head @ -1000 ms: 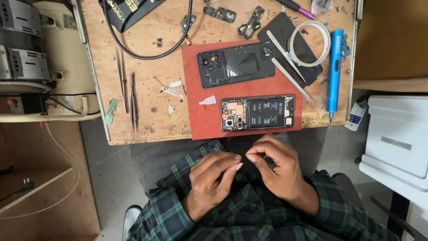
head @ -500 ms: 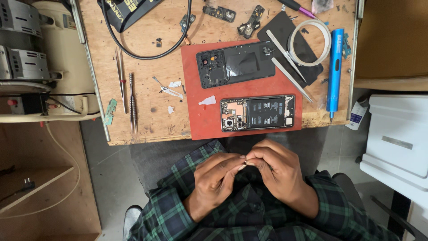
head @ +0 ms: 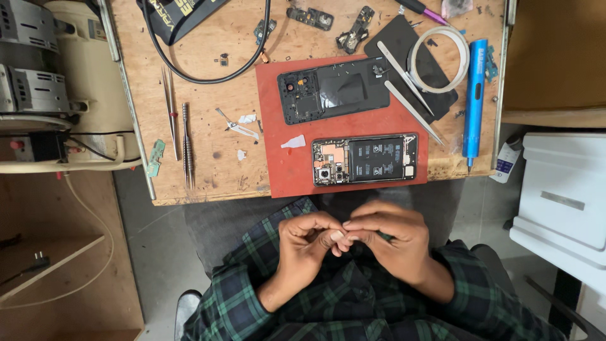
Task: The person uses tweezers to place and adjust small components on a disassembled smartphone motherboard. The person handles a small white adhesive piece and positions it near the camera module area of the phone.
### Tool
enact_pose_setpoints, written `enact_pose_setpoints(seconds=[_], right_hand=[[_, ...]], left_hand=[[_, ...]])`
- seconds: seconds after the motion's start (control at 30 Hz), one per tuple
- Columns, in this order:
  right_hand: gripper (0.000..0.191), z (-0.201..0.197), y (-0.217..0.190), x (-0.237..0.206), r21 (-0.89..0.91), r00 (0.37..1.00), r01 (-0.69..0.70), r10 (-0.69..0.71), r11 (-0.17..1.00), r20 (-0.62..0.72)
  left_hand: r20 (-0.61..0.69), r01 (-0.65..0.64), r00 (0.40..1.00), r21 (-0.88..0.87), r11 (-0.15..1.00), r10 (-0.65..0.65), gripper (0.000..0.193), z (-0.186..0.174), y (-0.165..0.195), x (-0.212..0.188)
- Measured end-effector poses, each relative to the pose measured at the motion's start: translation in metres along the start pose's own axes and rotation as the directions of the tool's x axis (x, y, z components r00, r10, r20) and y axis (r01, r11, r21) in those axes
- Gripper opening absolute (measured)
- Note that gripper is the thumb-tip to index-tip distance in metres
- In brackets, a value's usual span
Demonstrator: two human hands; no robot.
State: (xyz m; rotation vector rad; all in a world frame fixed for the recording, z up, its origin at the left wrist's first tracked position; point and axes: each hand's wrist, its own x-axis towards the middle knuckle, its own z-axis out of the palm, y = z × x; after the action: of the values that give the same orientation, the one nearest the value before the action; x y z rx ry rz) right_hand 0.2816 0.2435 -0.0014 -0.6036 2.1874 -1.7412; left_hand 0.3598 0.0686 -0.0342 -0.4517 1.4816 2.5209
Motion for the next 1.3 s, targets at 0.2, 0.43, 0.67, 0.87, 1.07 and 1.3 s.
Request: enact_pose_setpoints(seconds=[0.2,0.43,0.67,0.87,1.07,1.3], right_hand=[[0.021,-0.006,-0.002,0.005,-0.029,1.000,-0.002,0.002,1.000,-0.023],[0.018,-0.041,-0.003,0.037,-0.566,0.967,0.053,-0.183,0.822,-0.176],[0.019,-0.082,0.017,0.074,-0.865,0.982,-0.056,-0.127,0.499,-0.137],[0.009,-0.094,0.038,0.081,-0.481,0.952,-0.233,0.097,0.845,-0.290],[0.030,-0.107,0.043,0.075,0.501,0.885,-0.161,0.350,0.850,-0.309],[0.015,-0.042,0.032,0.029,0.590,0.968,-0.081,0.205,0.803,-0.146]], left_hand=[[-0.040,-0.027,0.999,0.175,0.984,0.034,0.014,0.000,0.006,-0.004],[-0.025,0.001,1.000,0.058,0.998,0.001,0.013,-0.006,0.016,0.001],[-0.028,0.026,0.999,0.058,0.998,-0.024,0.012,-0.011,0.019,0.009],[-0.043,-0.029,0.999,0.066,0.997,0.032,0.014,-0.030,0.021,0.012],[-0.131,-0.032,0.991,0.026,0.999,0.035,0.010,-0.037,0.013,0.018],[-0.098,-0.029,0.995,-0.160,0.987,0.013,0.010,-0.031,0.012,0.015]])
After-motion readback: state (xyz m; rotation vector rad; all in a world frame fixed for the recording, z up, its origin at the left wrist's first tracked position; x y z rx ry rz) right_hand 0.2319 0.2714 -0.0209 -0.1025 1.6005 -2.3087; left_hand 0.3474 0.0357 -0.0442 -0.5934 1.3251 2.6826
